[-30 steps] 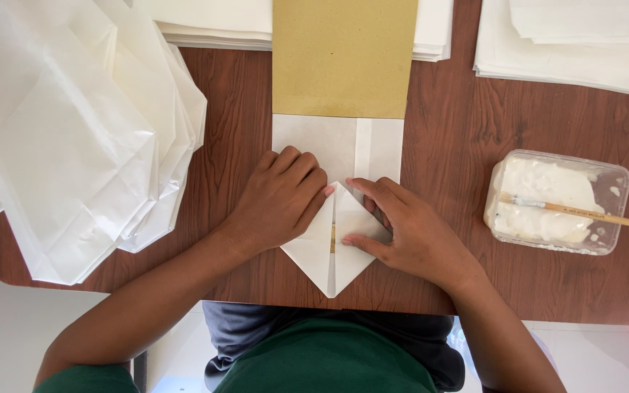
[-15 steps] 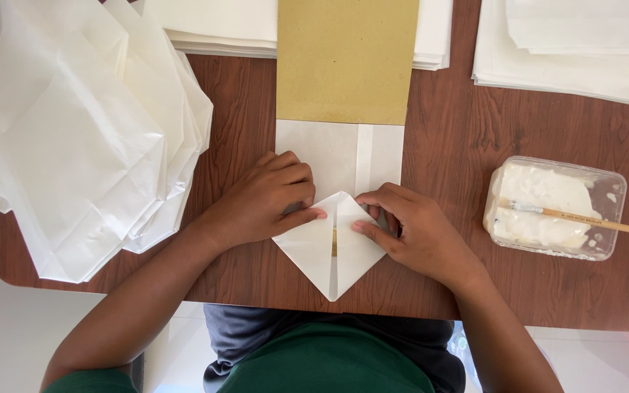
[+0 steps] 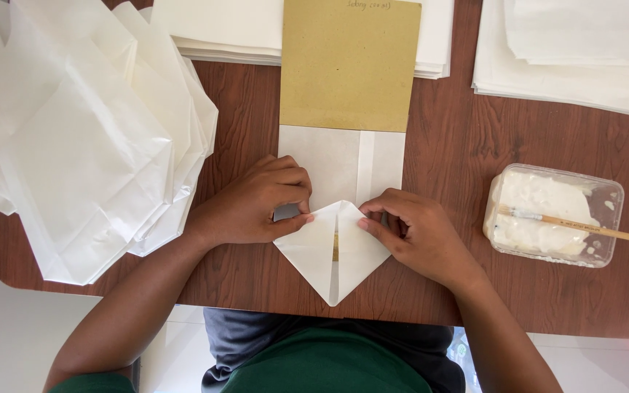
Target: The person is manually assembling a bag by folding white sheets and applying glue with a brush to the seams.
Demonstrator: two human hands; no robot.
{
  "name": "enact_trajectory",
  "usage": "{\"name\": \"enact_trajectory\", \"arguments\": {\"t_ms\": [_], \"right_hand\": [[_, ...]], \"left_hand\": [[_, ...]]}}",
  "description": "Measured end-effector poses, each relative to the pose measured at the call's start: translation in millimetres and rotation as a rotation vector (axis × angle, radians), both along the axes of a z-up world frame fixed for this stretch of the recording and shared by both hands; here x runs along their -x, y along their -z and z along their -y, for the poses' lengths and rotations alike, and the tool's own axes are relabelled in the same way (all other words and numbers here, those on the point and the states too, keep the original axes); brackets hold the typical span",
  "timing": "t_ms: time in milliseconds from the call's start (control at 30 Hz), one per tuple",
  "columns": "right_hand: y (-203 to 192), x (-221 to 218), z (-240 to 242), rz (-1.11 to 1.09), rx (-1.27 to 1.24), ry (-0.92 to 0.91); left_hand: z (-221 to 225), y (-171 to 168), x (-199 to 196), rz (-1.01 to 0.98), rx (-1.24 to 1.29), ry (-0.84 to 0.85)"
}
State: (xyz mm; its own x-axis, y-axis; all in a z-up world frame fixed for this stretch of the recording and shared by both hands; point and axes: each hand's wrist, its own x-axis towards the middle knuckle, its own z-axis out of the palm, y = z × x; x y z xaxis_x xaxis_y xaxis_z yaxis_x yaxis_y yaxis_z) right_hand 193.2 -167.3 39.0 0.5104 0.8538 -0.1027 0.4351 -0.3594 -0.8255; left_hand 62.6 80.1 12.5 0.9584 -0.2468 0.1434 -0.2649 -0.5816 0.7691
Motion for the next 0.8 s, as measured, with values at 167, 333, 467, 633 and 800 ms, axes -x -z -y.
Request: {"name": "enact_trajectory", "arguments": {"t_ms": [167, 333, 467, 633, 800], "right_hand": [[12.7, 6.2, -1.3, 0.066, 0.001, 0.034], [6.1, -0.7, 1.3, 0.064, -0.033, -0.026], [-0.5, -4.8, 3.4, 0.012, -0.049, -0.094], [5.9, -1.6, 3.6, -0.015, -0.084, -0.068], [20.9, 3.4, 4.1, 0.049, -0.131, 0.028]], "left_hand": [[-0.9, 9.9, 0.8, 0.022, -0.013, -0.012], [-1.9, 3.6, 0.7, 0.005, 0.034, -0.014], [-1.9, -4.7, 2.3, -0.01, 0.074, -0.028], [-2.4, -9.0, 1.9, -0.012, 0.09, -0.027], [-2.4, -8.2, 2.6, 0.002, 0.091, -0.042]]}}
